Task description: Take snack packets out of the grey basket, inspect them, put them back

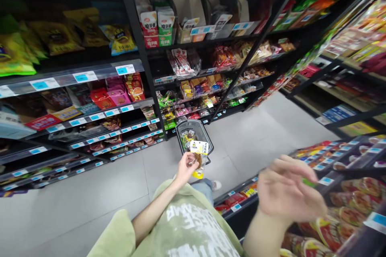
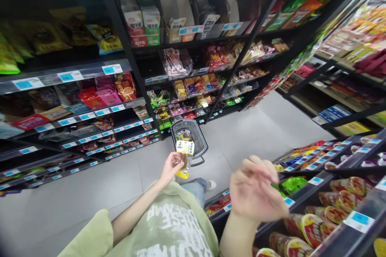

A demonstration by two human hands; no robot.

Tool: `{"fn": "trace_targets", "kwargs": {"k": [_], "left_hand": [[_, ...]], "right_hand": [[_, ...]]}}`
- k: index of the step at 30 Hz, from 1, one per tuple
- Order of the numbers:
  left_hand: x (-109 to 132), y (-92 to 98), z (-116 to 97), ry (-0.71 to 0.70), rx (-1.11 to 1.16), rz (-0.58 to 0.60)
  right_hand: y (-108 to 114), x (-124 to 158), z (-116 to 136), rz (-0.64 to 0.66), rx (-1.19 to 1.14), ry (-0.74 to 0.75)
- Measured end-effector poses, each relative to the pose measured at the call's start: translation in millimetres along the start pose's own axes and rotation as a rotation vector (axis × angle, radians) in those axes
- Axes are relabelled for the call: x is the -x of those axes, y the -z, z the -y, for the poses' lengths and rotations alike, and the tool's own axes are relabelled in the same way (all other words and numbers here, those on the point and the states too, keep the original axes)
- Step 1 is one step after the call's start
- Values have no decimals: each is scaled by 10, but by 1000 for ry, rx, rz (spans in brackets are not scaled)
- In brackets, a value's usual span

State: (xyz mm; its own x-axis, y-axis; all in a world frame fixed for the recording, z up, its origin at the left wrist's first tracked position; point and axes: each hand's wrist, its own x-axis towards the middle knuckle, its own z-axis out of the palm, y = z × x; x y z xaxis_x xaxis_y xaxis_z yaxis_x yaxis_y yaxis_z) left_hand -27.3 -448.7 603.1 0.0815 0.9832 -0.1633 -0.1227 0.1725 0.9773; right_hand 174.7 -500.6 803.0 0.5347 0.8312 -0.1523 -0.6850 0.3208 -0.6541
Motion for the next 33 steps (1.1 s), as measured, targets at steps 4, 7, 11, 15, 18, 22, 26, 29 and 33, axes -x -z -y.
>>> {"fn": "trace_targets", "kwargs": {"k": [4, 7, 11, 15, 18, 22, 26, 29, 33], "left_hand": [[23, -4, -65, 15, 37, -10], [39, -8, -98, 82, 142, 26], [58, -31, -102, 182, 304, 114], [91, -48, -137, 179, 394, 235], [122, -49, -196, 174, 435, 336], [110, -50, -233, 224, 351, 370], [-4, 33, -299, 134, 76, 162], [-54, 194, -595, -93, -114, -94], [137, 424, -1414, -563, -262, -341]], "right_hand": [[60, -375, -394, 58, 53, -196], [281, -553, -868, 4, 225, -298], [520, -542, -1427, 121, 528, -330], [501, -382, -1680, 341, 573, -435], [436, -314, -1716, 298, 571, -405], [446, -329, -1691, 218, 554, -360], [490, -370, -1641, 188, 538, -260], [509, -410, -1597, 138, 542, -204], [534, -463, -1555, 116, 532, -200]]}}
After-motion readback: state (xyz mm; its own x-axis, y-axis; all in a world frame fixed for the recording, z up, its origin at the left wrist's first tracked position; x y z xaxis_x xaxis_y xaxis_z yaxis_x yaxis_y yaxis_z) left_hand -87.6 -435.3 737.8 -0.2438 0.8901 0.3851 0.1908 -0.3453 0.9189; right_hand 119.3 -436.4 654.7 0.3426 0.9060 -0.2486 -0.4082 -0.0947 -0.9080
